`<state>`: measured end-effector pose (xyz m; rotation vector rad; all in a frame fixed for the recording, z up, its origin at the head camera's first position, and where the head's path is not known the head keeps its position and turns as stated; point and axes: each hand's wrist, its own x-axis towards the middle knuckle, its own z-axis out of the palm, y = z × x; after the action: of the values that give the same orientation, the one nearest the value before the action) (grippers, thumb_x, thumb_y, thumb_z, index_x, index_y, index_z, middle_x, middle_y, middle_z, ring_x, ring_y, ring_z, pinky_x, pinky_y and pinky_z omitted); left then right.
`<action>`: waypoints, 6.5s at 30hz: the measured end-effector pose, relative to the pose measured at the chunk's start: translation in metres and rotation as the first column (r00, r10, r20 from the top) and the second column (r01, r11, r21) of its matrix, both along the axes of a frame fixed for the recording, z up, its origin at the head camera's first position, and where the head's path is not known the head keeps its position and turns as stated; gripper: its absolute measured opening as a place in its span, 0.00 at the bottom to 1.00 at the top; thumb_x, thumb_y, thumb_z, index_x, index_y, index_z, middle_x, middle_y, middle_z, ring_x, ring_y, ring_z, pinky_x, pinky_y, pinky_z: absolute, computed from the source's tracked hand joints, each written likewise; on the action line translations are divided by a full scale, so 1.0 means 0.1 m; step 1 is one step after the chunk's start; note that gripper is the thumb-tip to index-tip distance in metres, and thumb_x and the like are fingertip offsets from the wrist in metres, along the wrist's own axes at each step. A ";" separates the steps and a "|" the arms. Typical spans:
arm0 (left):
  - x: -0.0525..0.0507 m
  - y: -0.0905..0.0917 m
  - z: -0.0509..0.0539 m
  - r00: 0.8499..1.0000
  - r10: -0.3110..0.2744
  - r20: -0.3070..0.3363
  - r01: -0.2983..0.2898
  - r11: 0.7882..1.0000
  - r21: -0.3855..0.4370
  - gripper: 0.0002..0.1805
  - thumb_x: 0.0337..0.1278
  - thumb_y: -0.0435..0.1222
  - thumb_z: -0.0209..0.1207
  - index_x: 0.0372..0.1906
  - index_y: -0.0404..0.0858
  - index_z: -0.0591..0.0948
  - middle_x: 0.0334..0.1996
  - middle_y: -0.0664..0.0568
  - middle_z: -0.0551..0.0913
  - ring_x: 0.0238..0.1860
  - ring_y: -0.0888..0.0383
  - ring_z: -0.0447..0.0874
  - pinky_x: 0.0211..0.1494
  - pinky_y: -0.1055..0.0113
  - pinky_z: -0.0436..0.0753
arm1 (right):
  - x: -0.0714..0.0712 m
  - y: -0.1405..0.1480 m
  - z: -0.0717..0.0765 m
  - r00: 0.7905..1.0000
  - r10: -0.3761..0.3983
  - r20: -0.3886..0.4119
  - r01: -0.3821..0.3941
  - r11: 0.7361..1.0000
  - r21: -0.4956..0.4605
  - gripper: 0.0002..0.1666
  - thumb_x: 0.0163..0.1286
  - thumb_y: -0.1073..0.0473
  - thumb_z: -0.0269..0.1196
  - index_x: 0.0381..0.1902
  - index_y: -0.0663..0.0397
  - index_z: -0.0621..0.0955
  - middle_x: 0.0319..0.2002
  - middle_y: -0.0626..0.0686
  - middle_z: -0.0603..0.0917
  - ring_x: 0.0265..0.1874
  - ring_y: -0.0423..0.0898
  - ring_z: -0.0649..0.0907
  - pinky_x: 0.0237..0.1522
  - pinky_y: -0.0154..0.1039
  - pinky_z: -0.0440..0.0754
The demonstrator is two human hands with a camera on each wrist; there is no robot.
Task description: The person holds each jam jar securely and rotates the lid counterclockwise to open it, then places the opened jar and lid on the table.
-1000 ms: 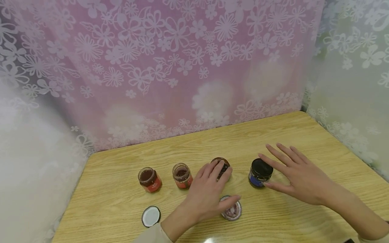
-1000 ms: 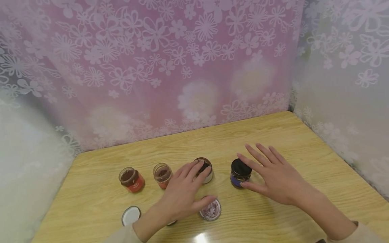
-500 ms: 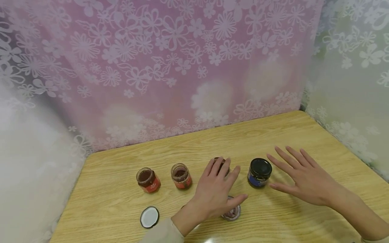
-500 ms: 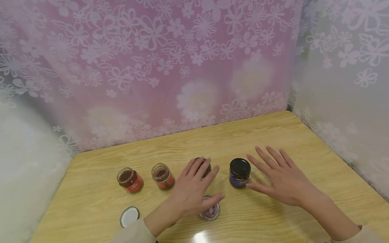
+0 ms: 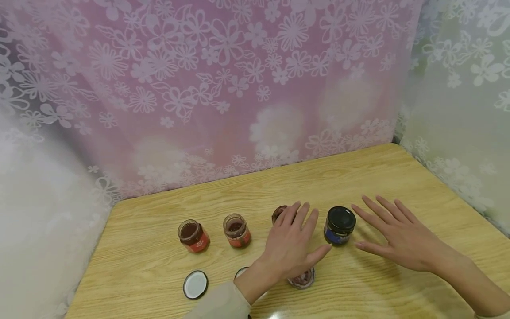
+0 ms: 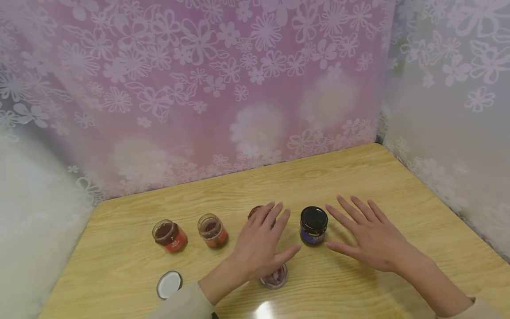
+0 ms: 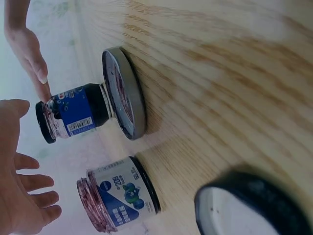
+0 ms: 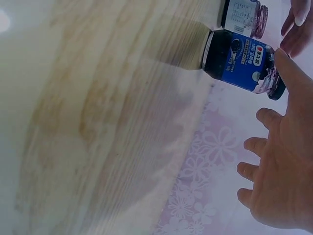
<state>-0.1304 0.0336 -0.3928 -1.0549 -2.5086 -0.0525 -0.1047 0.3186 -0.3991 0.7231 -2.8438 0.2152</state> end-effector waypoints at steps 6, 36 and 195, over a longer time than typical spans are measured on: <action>0.03 0.09 0.04 0.996 0.002 0.085 -0.004 1.000 0.026 0.40 0.60 0.65 0.47 0.68 0.42 0.67 0.65 0.49 0.68 0.65 0.52 0.64 0.63 0.59 0.69 | 0.01 0.02 -0.02 1.000 0.002 -0.005 -0.002 1.000 0.005 0.49 0.63 0.35 0.61 0.76 0.39 0.54 0.74 0.54 0.52 0.73 0.52 0.46 0.69 0.52 0.33; -0.04 0.43 -0.27 0.626 -0.076 0.776 -0.295 0.898 0.326 0.43 0.57 0.56 0.61 0.70 0.37 0.61 0.63 0.51 0.69 0.63 0.57 0.67 0.63 0.60 0.68 | 0.00 0.12 -0.14 1.000 0.008 0.009 -0.008 1.000 -0.018 0.47 0.63 0.37 0.62 0.75 0.40 0.57 0.74 0.52 0.51 0.71 0.57 0.53 0.69 0.52 0.34; -0.18 0.43 -0.34 0.642 -0.158 0.750 -0.294 0.853 0.431 0.32 0.42 0.47 0.73 0.55 0.46 0.75 0.40 0.63 0.79 0.38 0.69 0.76 0.39 0.74 0.76 | 0.14 -0.07 0.53 0.980 0.147 0.137 -0.106 0.957 -0.269 0.32 0.58 0.45 0.70 0.59 0.31 0.70 0.44 0.29 0.77 0.39 0.30 0.78 0.33 0.36 0.77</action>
<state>-0.1483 0.0770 -0.4268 -0.7671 -2.9418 -1.3735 -0.0911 0.3117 -0.3458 0.8643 -2.8344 0.6802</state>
